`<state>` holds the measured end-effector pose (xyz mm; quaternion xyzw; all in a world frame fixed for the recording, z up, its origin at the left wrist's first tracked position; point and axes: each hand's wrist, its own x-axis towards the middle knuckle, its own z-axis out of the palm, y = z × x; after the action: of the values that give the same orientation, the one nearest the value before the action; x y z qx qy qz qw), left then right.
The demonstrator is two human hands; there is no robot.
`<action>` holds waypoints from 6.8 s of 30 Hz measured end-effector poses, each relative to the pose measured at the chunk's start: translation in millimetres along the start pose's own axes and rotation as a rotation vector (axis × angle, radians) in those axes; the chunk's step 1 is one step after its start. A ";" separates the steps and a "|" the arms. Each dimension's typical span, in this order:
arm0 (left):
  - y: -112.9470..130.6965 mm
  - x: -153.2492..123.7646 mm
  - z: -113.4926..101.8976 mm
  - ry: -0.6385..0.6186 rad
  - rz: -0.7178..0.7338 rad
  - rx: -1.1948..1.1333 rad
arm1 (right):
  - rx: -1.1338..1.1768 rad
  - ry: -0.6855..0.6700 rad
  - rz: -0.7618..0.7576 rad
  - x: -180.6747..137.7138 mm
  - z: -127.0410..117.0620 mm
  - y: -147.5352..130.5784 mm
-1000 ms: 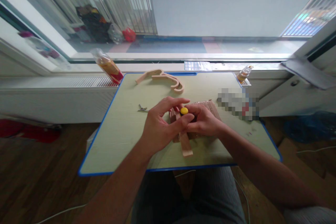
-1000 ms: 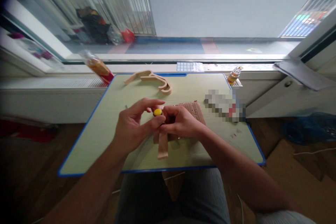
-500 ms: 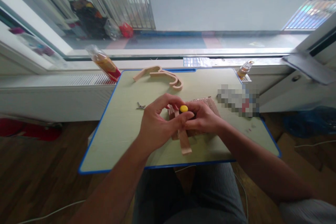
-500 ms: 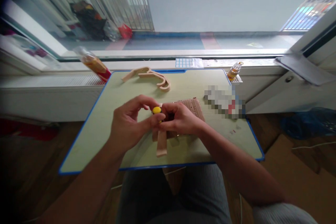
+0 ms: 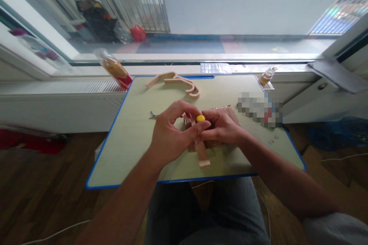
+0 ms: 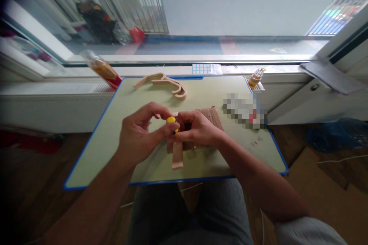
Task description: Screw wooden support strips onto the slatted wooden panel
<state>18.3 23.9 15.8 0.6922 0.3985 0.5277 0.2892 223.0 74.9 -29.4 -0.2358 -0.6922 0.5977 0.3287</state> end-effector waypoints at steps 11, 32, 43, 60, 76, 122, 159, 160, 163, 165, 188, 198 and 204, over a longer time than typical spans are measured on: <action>0.7 2.4 -10.8 -0.152 -0.011 -0.049 | -0.078 -0.023 -0.053 -1.3 3.4 -8.8; -59.8 0.0 -52.0 0.039 -0.110 0.471 | -0.640 0.685 -0.086 -63.4 -3.3 -0.5; -135.1 94.7 -97.2 0.070 -0.269 0.907 | -1.081 0.501 -0.076 -60.1 -23.8 6.2; -169.8 124.8 -123.5 0.137 -0.685 0.970 | -1.049 0.532 -0.106 -49.7 -28.6 10.7; 0.8 17.3 -52.9 0.185 -0.398 0.289 | -0.548 0.840 -0.224 -24.7 -15.5 -36.8; -30.8 -82.0 0.1 -0.196 0.093 0.213 | -0.900 0.448 0.002 -7.8 -25.6 -3.1; -25.9 -86.2 -15.4 -0.147 0.094 0.306 | -0.928 0.390 0.021 1.1 -20.9 -7.6; -26.4 -85.9 -23.7 -0.135 0.075 0.344 | -0.921 0.401 0.023 -0.1 -20.9 -8.3; -33.1 -84.2 -54.6 -0.094 0.050 0.472 | -0.891 0.453 0.026 -7.3 -21.9 -11.4; -41.0 -82.6 -74.6 -0.093 0.024 0.559 | -0.859 0.517 0.021 -15.8 -21.9 -14.5; -44.1 -17.6 -79.6 -0.625 0.162 0.912 | -0.302 0.739 -0.050 -68.3 -12.6 -32.5; -1.8 -14.8 13.4 -0.154 -0.280 0.130 | -0.206 0.696 0.007 -68.5 -6.5 -21.7; -10.2 -4.9 40.6 -0.122 -0.347 0.182 | -0.197 0.673 -0.008 -58.8 -9.3 -25.7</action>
<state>54.2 25.8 -6.3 0.6671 0.5394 0.3891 0.3356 271.1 34.4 -13.6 -0.4472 -0.6003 0.4155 0.5166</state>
